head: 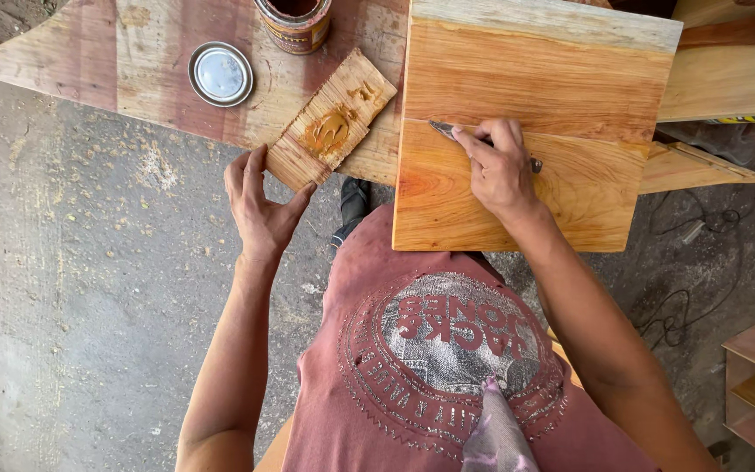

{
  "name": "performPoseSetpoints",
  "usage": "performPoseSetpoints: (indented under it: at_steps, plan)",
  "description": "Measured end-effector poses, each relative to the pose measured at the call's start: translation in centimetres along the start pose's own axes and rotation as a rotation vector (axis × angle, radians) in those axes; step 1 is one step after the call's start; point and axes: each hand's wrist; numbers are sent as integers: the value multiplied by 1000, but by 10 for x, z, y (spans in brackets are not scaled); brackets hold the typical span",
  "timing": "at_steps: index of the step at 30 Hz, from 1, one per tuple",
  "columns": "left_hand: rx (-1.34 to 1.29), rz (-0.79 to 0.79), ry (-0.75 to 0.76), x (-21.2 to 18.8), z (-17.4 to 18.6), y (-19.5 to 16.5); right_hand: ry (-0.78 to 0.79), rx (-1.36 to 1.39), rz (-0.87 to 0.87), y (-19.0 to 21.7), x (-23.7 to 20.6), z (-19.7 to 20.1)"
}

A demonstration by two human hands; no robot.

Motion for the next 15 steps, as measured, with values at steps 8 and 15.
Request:
performPoseSetpoints:
  at_steps: [8,15]
  plan:
    - [17,-6,-21,6,-5,-2,-15,92,-140,7,5,6]
    - [17,-15,-25,5,-6,-5,-22,120,-217,16,4,1]
Point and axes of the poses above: each hand's wrist, its own x-axis towards the middle knuckle, its own z-axis out of the back of the hand, y = z × x, and after that the axes turned 15 degrees about y, right-handed
